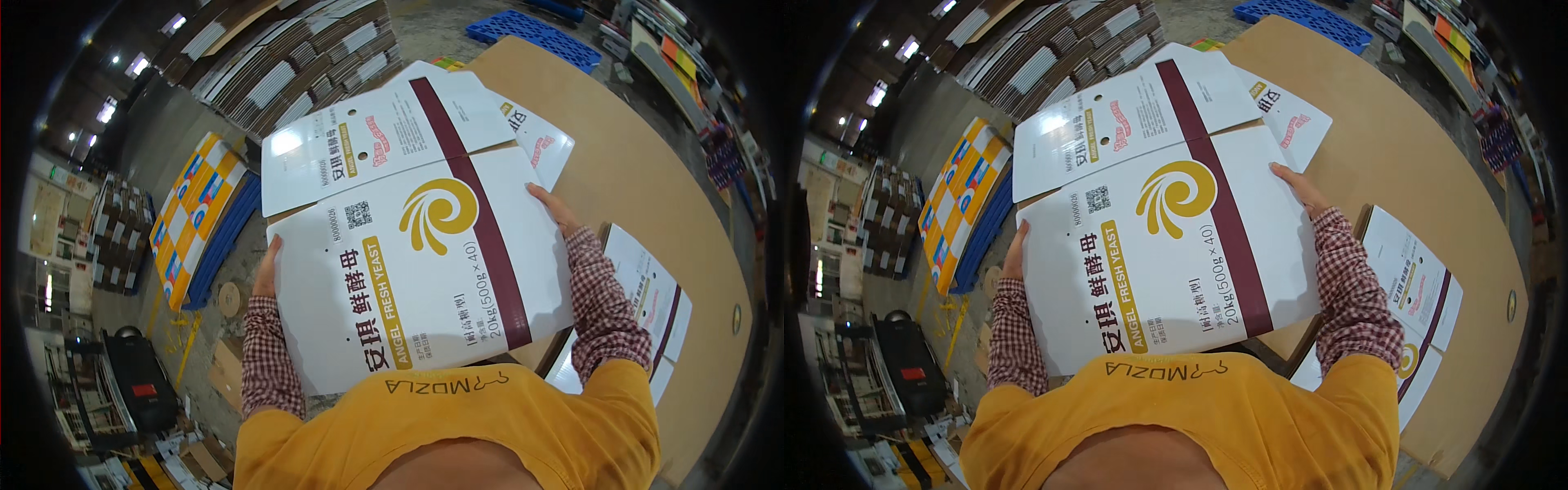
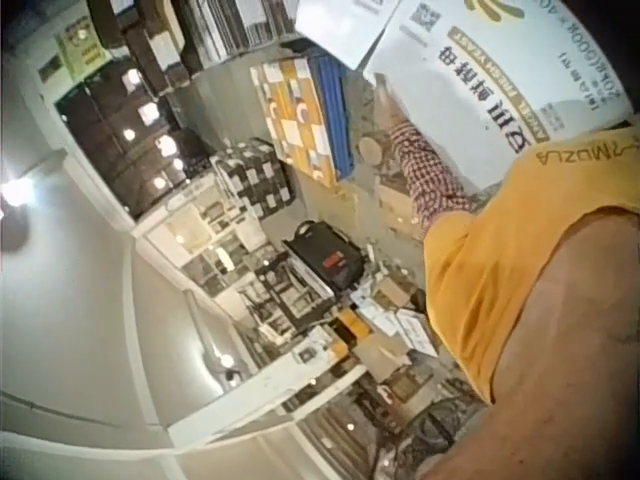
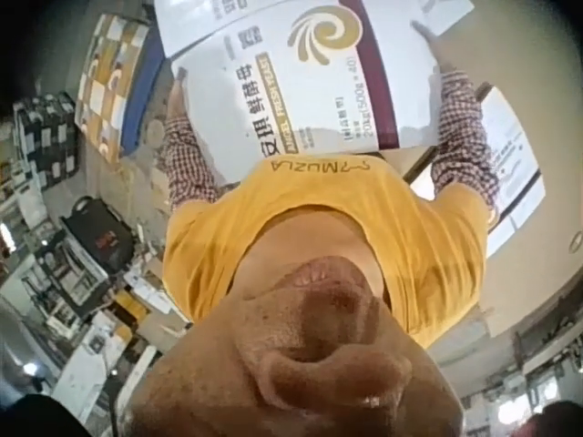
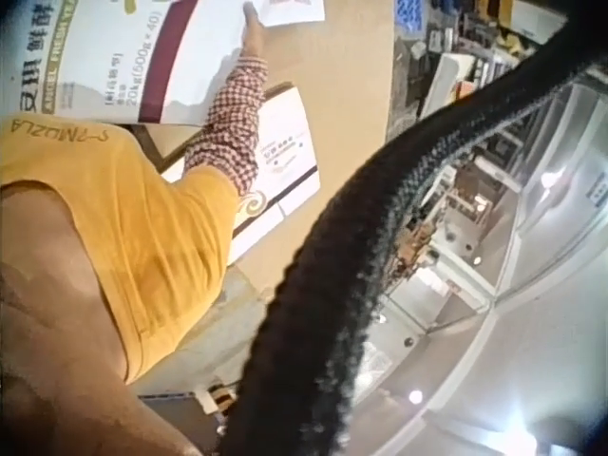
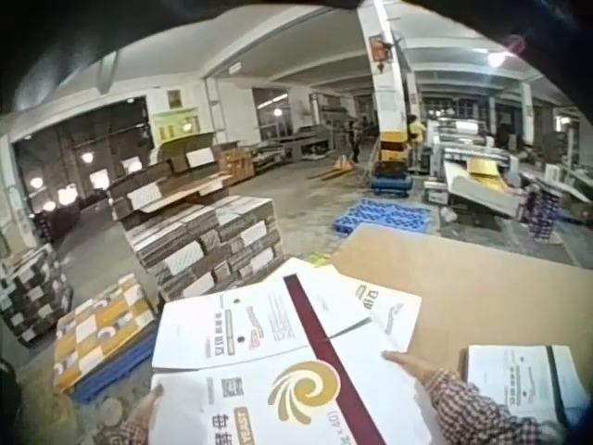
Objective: The recorder is stacking flattened cardboard boxes on a table in a paper mill environment.
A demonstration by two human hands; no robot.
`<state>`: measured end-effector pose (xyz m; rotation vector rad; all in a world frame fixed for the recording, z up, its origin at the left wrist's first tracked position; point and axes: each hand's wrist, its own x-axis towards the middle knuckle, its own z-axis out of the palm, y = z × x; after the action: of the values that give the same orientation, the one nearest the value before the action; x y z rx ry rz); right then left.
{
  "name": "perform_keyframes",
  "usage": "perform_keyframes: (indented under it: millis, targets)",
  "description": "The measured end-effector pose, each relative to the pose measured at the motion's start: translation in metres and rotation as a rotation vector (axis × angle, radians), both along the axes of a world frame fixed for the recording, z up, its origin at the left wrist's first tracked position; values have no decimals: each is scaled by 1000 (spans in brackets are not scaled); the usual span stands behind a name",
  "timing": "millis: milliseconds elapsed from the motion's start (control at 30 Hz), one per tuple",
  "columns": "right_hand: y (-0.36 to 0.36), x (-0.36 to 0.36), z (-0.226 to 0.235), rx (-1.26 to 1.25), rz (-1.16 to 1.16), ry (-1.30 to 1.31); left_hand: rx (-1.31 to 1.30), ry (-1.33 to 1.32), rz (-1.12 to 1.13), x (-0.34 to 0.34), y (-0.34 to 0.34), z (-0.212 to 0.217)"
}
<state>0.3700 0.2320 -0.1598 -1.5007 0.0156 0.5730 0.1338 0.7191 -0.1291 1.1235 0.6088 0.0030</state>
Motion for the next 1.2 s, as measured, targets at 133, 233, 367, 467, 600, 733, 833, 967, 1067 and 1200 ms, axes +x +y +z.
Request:
perform_keyframes:
  millis: [133,233,367,467,600,733,833,967,1067,1200]
  targets:
    - [-7,2,-8,-71,33,185,-68,87,-53,-1,3,2]
    - [-8,2,-10,-90,47,79,3,56,-67,4,-10,13]
    - [-11,10,-6,-141,108,-4,69,124,-109,9,-4,9]
    - [-5,5,-6,-185,128,66,-31,177,-128,0,-2,2]
    - [0,-9,21,-345,128,-11,-4,32,-131,10,3,-6]
    - [-30,-5,35,-948,234,-408,25,50,-172,14,7,-8]
    - [-62,-21,57,-906,210,-546,117,84,-174,4,46,-31]
    - [-115,-90,36,-622,176,-254,325,152,-121,10,23,-10]
    - [-122,-157,1,-396,79,-145,572,278,-5,-3,2,11]
    - [-122,-201,-29,-160,-43,-183,574,340,128,-27,25,20]
